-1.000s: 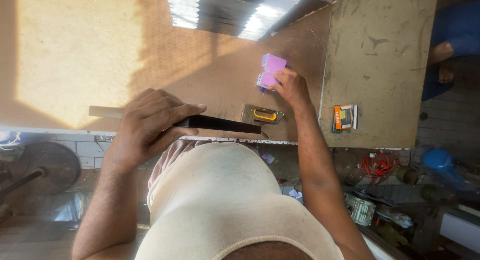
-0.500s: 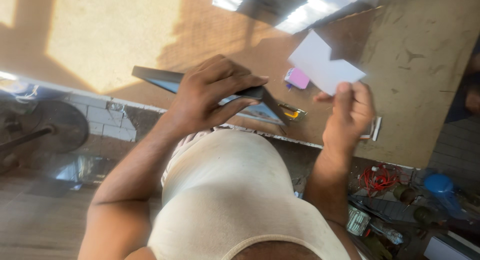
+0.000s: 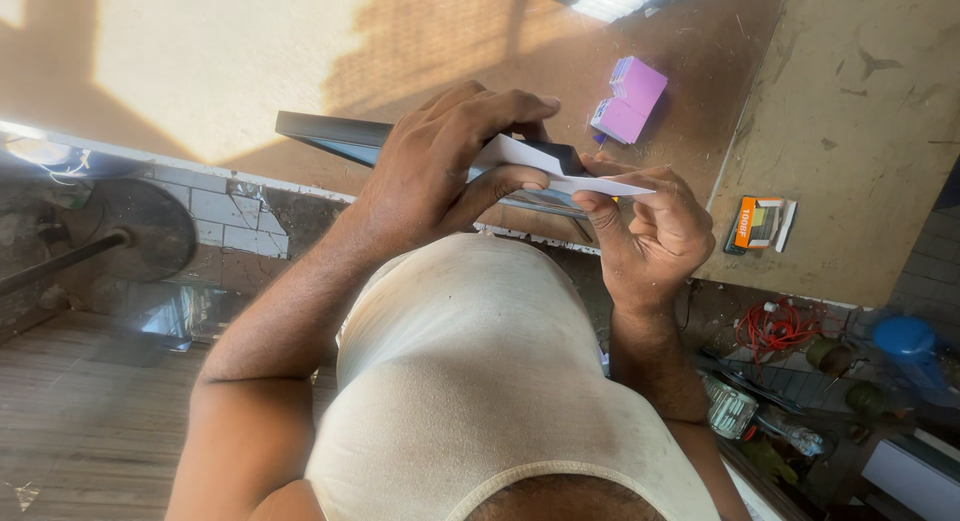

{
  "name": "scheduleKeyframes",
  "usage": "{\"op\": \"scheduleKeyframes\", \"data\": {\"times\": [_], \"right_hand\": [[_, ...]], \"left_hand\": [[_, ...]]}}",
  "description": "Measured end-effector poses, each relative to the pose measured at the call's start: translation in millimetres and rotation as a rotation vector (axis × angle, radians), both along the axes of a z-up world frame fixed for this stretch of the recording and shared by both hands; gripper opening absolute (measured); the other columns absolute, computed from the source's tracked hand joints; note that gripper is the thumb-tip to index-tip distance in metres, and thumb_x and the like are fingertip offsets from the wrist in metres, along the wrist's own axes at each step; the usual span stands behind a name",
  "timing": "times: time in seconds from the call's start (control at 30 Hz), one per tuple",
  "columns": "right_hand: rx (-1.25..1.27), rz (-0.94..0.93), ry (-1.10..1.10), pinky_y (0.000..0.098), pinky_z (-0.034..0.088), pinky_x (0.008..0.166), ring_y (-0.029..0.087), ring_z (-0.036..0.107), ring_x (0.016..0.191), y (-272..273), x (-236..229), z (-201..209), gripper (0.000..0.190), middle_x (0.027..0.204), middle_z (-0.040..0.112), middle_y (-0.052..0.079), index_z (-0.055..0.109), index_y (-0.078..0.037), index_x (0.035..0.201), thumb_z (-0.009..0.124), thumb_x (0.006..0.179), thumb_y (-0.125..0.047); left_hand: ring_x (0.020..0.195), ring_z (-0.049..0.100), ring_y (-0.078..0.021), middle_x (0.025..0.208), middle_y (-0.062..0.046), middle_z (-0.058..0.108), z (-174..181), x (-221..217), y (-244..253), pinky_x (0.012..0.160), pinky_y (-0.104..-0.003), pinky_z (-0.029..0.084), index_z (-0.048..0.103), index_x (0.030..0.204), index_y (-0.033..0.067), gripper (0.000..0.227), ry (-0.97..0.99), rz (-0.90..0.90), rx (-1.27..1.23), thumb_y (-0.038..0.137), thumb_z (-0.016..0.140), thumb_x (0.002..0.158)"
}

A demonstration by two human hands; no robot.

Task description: The person assembles picture frames by placing printed images into black frames and securing them with white backing paper. They handle multiple frames one at a time, aligning the images and backing, then stacking the completed frames on the table.

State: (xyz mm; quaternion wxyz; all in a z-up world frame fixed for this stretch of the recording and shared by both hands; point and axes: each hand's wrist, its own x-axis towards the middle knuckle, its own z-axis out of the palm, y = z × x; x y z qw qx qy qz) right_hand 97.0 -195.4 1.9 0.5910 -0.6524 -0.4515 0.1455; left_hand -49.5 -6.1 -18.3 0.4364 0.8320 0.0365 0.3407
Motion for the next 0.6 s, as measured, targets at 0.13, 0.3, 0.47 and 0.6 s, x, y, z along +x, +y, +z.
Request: {"op": "scheduleKeyframes", "data": {"times": [0.13, 0.3, 0.47, 0.6], "right_hand": [[0.029, 0.010, 0.039, 0.0355, 0.066, 0.097, 0.025, 0.073, 0.112, -1.5, -2.7, -6.7, 0.022, 0.111, 0.068, 0.012, 0.065, 0.003, 0.114, 0.078, 0.097, 0.007], [-0.002, 0.025, 0.038, 0.0339, 0.065, 0.098, 0.022, 0.073, 0.110, -1.9, -5.7, -2.8, 0.024, 0.112, 0.067, 0.012, 0.065, 0.002, 0.117, 0.078, 0.098, 0.007], [0.001, 0.074, 0.003, 0.0337, 0.066, 0.098, 0.020, 0.072, 0.109, 1.2, -9.0, 5.4, 0.026, 0.112, 0.065, 0.012, 0.065, 0.000, 0.120, 0.080, 0.098, -0.002], [-0.008, 0.131, -0.232, 0.0269, 0.062, 0.073, 0.017, 0.072, 0.096, 4.3, 0.9, 3.6, 0.030, 0.104, 0.070, 0.013, 0.070, -0.001, 0.110, 0.081, 0.094, -0.023]], "left_hand": [[0.102, 0.068, -0.0187, 0.115, -0.008, 0.064, 2.9, -1.6, -2.7, 0.085, -0.033, 0.060, 0.055, 0.122, 0.0161, 0.038, -0.021, 0.046, -0.035, 0.033, 0.080, 0.099], [0.111, 0.062, -0.0281, 0.121, -0.019, 0.049, 6.6, -13.8, -1.5, 0.091, -0.035, 0.063, 0.064, 0.112, 0.0137, 0.023, -0.094, 0.109, 0.087, 0.026, 0.076, 0.097], [0.106, 0.068, -0.0189, 0.116, -0.010, 0.065, 2.5, -15.0, 0.6, 0.084, -0.029, 0.064, 0.069, 0.113, 0.0090, 0.024, -0.066, -0.017, 0.059, 0.026, 0.078, 0.099], [0.102, 0.070, -0.0184, 0.105, -0.007, 0.067, 3.5, -22.3, -3.3, 0.082, -0.032, 0.061, 0.064, 0.097, 0.0076, 0.022, -0.059, -0.093, 0.064, 0.023, 0.080, 0.101]]}}
